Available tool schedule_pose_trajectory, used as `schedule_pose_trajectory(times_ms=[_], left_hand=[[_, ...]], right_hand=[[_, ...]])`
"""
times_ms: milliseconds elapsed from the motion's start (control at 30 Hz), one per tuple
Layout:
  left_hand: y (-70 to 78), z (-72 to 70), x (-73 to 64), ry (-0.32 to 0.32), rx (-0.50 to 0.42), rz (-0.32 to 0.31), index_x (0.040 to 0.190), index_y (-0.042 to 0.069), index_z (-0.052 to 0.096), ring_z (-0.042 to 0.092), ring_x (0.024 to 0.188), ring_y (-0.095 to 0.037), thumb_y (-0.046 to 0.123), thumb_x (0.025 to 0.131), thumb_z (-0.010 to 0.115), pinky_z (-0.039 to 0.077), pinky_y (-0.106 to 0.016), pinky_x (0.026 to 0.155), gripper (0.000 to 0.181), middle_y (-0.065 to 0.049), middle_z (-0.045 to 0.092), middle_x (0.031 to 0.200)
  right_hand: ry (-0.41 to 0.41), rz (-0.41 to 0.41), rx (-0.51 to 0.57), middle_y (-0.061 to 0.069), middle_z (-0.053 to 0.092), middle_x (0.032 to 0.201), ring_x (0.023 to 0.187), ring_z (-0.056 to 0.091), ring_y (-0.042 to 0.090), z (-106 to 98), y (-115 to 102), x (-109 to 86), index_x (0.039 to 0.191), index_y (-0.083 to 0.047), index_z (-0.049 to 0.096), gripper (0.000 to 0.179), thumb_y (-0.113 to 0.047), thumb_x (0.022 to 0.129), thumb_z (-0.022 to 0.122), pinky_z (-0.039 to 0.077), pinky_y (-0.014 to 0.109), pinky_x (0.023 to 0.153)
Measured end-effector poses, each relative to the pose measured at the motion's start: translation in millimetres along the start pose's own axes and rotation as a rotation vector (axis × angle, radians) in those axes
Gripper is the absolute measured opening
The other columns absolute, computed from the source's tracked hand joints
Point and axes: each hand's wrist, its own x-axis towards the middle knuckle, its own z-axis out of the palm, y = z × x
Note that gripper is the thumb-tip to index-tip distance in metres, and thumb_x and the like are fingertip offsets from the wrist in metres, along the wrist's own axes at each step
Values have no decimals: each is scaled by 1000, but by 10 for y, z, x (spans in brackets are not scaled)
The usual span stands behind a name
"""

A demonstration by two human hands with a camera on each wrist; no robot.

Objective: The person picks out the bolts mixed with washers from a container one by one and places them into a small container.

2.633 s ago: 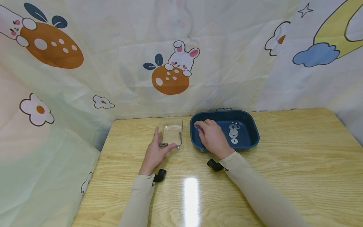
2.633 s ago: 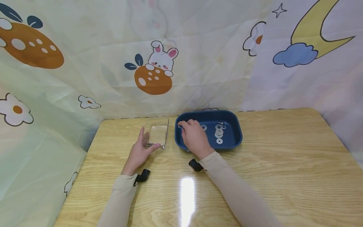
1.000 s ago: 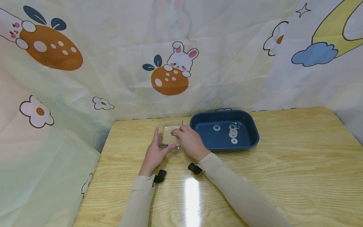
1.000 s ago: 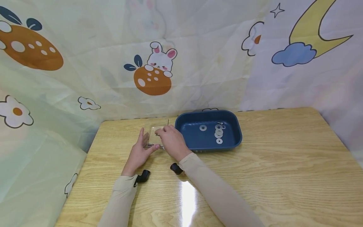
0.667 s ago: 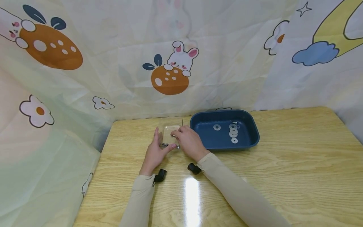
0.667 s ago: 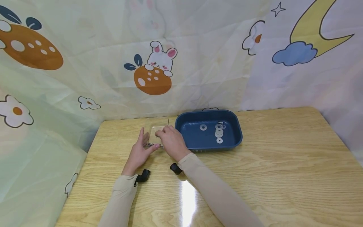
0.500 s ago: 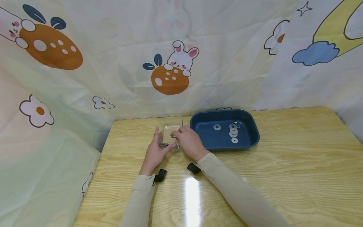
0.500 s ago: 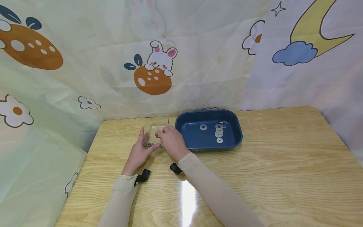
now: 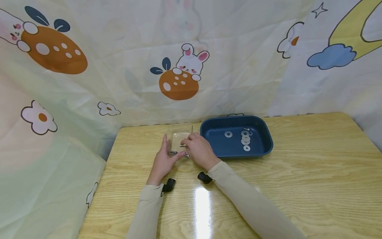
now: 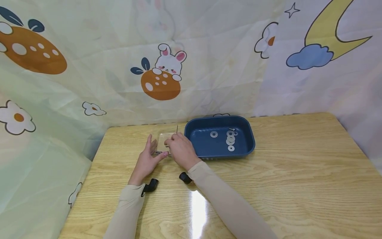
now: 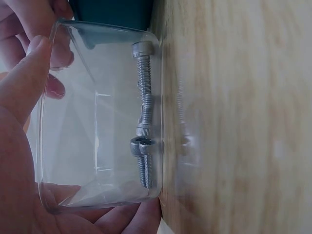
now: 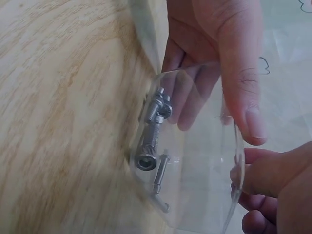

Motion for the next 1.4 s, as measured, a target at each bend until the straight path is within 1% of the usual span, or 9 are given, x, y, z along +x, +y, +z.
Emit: schedule_pose_trajectory(times_ms=[67, 167, 300, 533, 733, 967, 1167, 1400], left_hand=[[-4, 1, -2, 0, 1, 1, 146, 34, -9, 35, 132, -22, 58, 75, 67, 32, -43, 104, 107, -12, 27, 149], [-8, 2, -4, 0, 9, 0, 146, 34, -9, 35, 132, -22, 61, 73, 66, 33, -42, 104, 108, -12, 27, 149], [-10, 0, -6, 1, 19, -2, 147, 33, -9, 35, 131, -22, 65, 71, 65, 33, -42, 104, 110, -11, 27, 149], [-2, -4, -6, 1, 18, -3, 147, 33, -9, 35, 131, -23, 61, 73, 66, 32, -42, 105, 109, -11, 28, 149], [5, -4, -6, 2, 22, 2, 147, 33, -10, 36, 131, -25, 58, 75, 68, 32, -44, 104, 108, -12, 28, 149], [13, 7, -3, 3, 28, -4, 147, 33, -10, 36, 131, -25, 56, 75, 68, 31, -44, 105, 109, -11, 28, 149], [24, 0, -7, 4, 21, -8, 146, 36, -11, 34, 132, -25, 53, 76, 69, 28, -45, 106, 108, -11, 26, 150], [10, -3, -4, -3, 29, -14, 145, 38, -12, 34, 132, -23, 57, 75, 68, 28, -45, 106, 108, -10, 26, 150]], right_hand=[[7, -5, -6, -2, 61, 88, 85, 52, 15, -7, 7, -6, 99, -17, 72, 19, -8, 87, 61, 46, 28, 78], [26, 0, -10, -2, 61, 88, 83, 51, 16, -28, 17, -19, 99, -18, 73, 19, -8, 86, 62, 46, 27, 77], [48, 37, 1, 0, 61, 89, 82, 49, 17, -77, 30, -41, 100, -17, 73, 19, -9, 86, 62, 45, 28, 74], [75, 95, 14, 0, 61, 94, 81, 48, 16, -204, 88, -99, 104, -15, 71, 20, -10, 87, 63, 43, 27, 70], [80, 129, 12, 0, 60, 93, 82, 47, 16, -286, 158, -157, 106, -16, 71, 21, -10, 87, 63, 43, 28, 69], [102, 148, -2, 1, 59, 93, 82, 48, 17, -361, 264, -273, 108, -15, 69, 21, -13, 88, 62, 44, 29, 67], [114, 158, -3, 2, 59, 95, 84, 49, 18, -436, 351, -363, 110, -15, 68, 23, -14, 88, 63, 45, 30, 65], [119, 176, -31, 3, 59, 96, 83, 49, 19, -534, 457, -419, 112, -15, 66, 25, -14, 87, 65, 46, 30, 65]])
